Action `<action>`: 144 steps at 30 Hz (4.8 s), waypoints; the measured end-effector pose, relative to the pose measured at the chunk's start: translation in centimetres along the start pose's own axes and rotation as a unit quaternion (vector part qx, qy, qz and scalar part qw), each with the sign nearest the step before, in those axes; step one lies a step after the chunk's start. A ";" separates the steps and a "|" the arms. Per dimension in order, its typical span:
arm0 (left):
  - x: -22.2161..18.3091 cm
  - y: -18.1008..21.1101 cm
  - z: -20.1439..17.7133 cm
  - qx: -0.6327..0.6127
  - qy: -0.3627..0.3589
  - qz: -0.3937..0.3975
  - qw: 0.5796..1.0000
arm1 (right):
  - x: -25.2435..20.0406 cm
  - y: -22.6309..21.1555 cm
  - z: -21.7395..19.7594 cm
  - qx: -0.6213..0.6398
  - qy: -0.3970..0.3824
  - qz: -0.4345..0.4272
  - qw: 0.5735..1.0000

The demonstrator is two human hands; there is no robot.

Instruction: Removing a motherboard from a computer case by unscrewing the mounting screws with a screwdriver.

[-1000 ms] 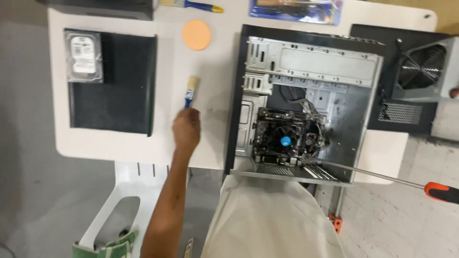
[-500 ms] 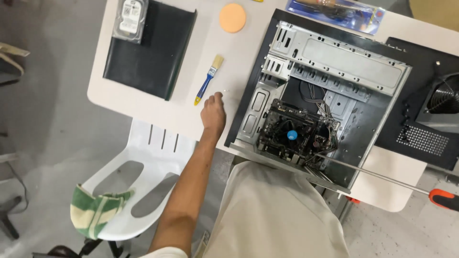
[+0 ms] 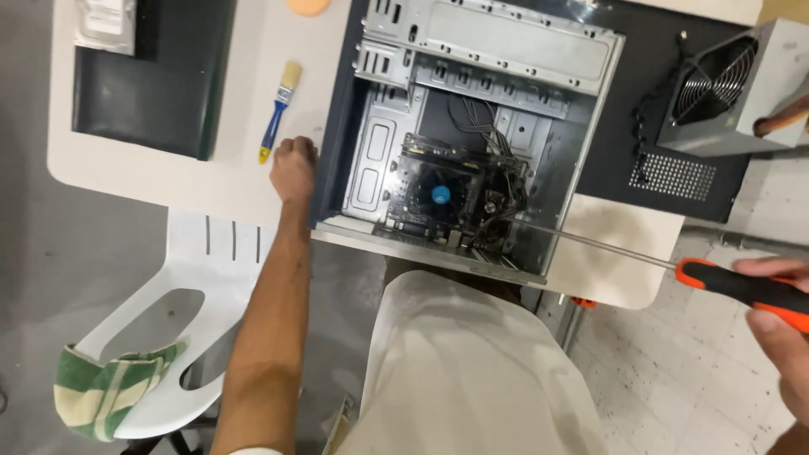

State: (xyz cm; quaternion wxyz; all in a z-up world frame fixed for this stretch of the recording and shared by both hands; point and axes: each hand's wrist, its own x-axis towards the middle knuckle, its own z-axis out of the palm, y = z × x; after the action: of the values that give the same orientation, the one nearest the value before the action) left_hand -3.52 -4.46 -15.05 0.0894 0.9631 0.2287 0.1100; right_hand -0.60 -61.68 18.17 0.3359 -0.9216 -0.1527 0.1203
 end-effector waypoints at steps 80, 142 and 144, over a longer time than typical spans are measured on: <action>-1.2 18.0 -18.7 -0.155 -0.063 0.006 0.986 | 7.4 -3.3 10.8 0.017 0.027 -0.189 0.981; -4.9 27.1 -22.4 -0.420 -0.144 0.179 0.878 | 12.6 -10.5 10.2 0.238 -0.131 -0.330 0.904; -3.8 26.0 -22.9 -0.480 -0.249 0.187 0.820 | 13.0 -9.9 9.6 0.208 -0.175 -0.342 0.899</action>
State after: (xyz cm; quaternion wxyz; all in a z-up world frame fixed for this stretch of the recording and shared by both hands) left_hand -1.66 -26.25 12.06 0.5720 0.8172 -0.0671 -0.0233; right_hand 6.26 -44.18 15.97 0.5082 -0.6855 -0.4868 0.1865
